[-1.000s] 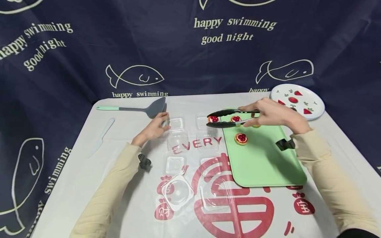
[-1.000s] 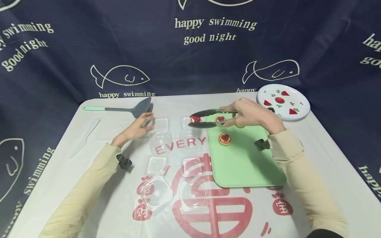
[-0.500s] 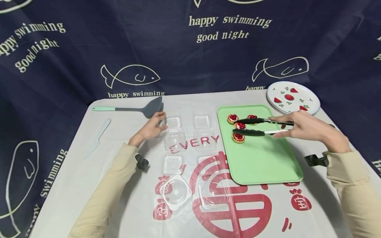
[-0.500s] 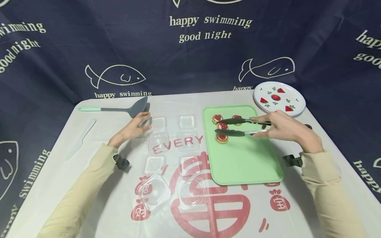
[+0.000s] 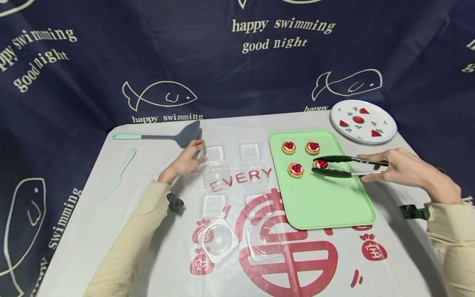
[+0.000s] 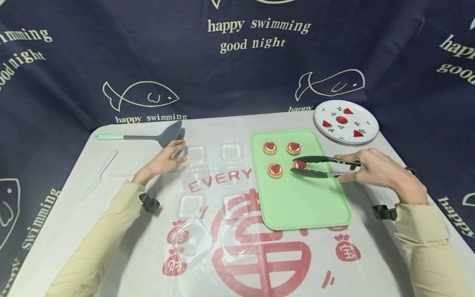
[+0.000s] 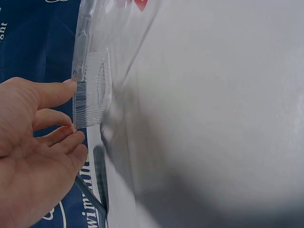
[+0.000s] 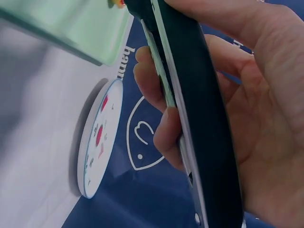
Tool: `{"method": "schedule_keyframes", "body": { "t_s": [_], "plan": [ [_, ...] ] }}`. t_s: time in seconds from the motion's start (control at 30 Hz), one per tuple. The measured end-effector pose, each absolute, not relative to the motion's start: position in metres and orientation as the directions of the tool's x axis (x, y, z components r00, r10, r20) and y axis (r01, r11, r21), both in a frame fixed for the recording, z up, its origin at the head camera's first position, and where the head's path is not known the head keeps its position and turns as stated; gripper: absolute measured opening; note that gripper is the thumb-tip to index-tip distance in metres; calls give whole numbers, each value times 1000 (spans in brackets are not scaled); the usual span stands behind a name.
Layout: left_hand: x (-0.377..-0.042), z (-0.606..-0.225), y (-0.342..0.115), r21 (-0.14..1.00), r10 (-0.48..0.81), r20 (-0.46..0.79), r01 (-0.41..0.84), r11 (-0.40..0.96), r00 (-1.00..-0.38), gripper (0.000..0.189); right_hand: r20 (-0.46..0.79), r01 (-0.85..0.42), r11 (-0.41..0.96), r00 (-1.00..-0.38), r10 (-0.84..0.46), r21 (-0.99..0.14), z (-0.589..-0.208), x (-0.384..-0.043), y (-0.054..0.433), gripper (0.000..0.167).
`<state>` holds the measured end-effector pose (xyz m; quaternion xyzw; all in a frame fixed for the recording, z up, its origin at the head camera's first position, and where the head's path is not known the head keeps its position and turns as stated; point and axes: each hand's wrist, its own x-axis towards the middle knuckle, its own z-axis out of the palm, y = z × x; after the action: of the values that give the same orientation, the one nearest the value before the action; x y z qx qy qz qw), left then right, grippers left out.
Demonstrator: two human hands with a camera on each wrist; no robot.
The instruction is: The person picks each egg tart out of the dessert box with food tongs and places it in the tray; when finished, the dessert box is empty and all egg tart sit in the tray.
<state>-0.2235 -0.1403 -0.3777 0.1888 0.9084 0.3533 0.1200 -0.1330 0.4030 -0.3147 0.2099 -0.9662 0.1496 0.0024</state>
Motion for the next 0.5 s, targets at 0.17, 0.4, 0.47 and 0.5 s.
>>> {"method": "schedule_keyframes", "body": {
  "t_s": [0.17,0.4,0.47,0.5],
  "plan": [
    [-223,-378,-141,690,430,-84,259,676,-899,58,56,-410,870,-910,-412,-273,-319,-132,403,56],
    [-222,-376,-140,694,430,-104,244,677,-897,59,62,-406,885,-913,-403,-229,-325,-129,404,63],
    [-222,-375,-140,695,431,-103,245,676,-897,59,30,-358,901,-932,-362,-246,-323,-126,406,68],
    [-222,-375,-140,696,431,-101,246,675,-896,59,20,-329,909,-942,-335,-257,-322,-125,408,71]
  ]
}}
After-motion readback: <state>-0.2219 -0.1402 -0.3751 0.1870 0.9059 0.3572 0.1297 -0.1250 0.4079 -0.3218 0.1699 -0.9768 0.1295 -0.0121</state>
